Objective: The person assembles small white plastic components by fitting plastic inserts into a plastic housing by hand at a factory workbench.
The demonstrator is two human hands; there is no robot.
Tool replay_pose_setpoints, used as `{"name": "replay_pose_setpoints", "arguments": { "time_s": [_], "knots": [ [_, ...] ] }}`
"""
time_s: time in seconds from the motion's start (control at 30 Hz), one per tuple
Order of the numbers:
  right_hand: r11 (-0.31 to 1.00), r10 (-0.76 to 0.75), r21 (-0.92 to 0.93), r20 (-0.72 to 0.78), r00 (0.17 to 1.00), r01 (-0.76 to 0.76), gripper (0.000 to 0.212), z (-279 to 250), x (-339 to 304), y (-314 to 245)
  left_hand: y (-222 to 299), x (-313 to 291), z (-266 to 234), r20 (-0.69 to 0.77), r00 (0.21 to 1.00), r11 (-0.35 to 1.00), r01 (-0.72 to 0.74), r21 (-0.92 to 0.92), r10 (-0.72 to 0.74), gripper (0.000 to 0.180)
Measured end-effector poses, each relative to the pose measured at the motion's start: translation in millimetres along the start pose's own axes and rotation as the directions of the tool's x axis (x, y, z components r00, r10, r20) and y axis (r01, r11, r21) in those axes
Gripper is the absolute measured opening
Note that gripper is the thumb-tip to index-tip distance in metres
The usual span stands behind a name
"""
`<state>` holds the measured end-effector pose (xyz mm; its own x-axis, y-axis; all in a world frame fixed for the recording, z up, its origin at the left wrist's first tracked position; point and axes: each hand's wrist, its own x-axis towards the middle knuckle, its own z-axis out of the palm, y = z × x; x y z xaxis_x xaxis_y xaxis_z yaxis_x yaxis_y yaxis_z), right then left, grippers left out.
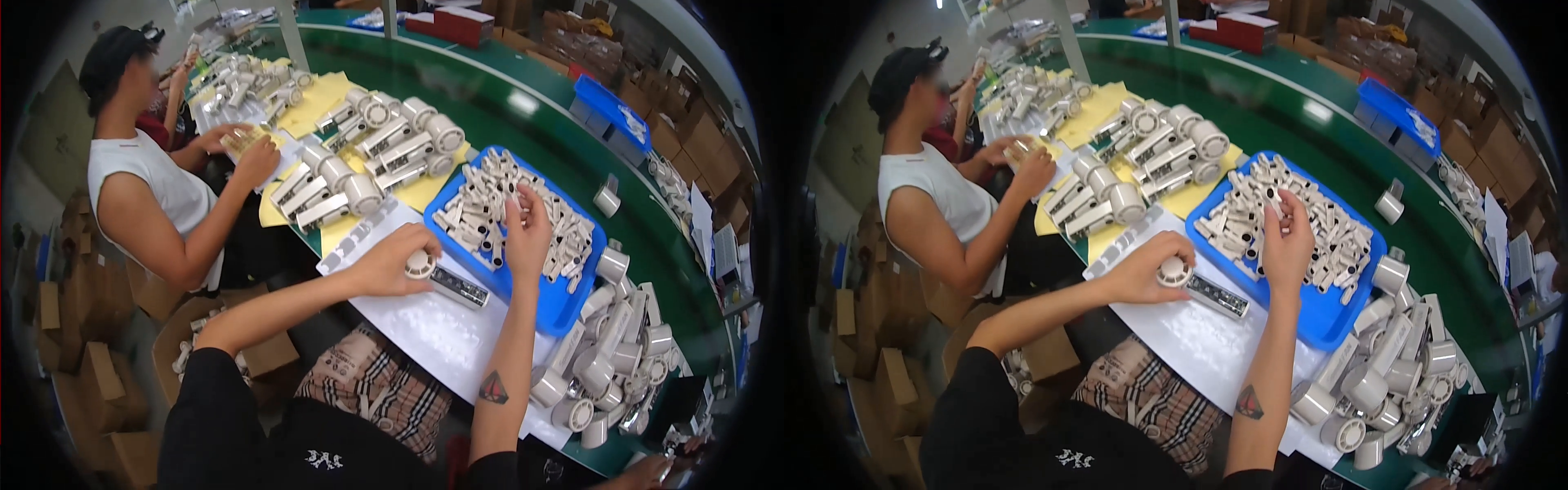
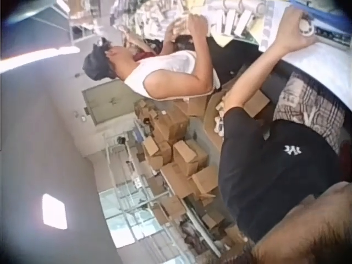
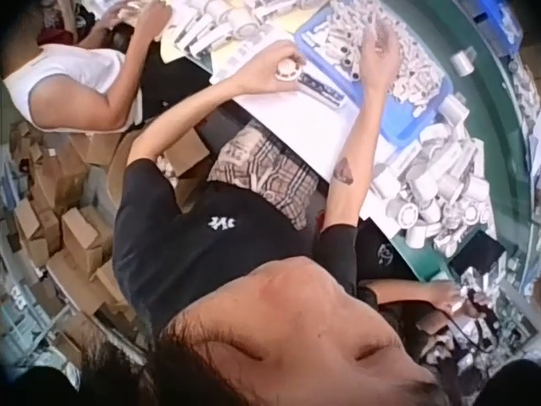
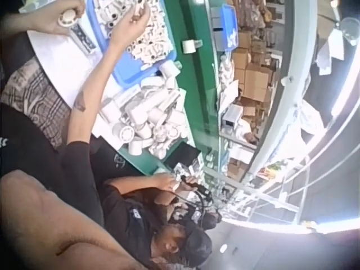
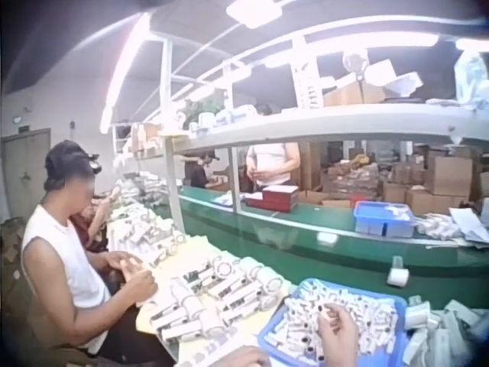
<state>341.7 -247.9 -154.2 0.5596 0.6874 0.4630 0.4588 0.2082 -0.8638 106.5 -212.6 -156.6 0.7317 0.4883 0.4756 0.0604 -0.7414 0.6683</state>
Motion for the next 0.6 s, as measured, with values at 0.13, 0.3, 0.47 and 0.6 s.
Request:
{"name": "replay_pose_setpoints", "arguments": {
  "time_s": [0.13,0.3,0.47,0.6],
  "knots": [
    [0.995,0.027,0.093,0.171,0.985,-0.044,0.027,16,-8,-7,-12,-1,-4,0.177,0.980,0.989,0.070,0.127,-0.092,0.044],
    [0.994,-0.101,-0.007,0.288,0.952,0.107,0.021,17,-33,-64,-12,-4,-7,0.300,0.953,0.991,0.012,0.133,-0.052,0.043],
    [0.951,0.016,-0.289,0.398,0.917,0.109,0.025,6,-77,-87,-25,-13,-9,0.275,0.959,0.995,0.039,0.088,-0.062,0.041],
    [0.948,0.130,-0.317,0.457,0.880,0.025,0.024,4,-108,-59,-34,-14,-5,0.197,0.978,0.997,0.076,-0.004,-0.074,0.048]
  ]
}}
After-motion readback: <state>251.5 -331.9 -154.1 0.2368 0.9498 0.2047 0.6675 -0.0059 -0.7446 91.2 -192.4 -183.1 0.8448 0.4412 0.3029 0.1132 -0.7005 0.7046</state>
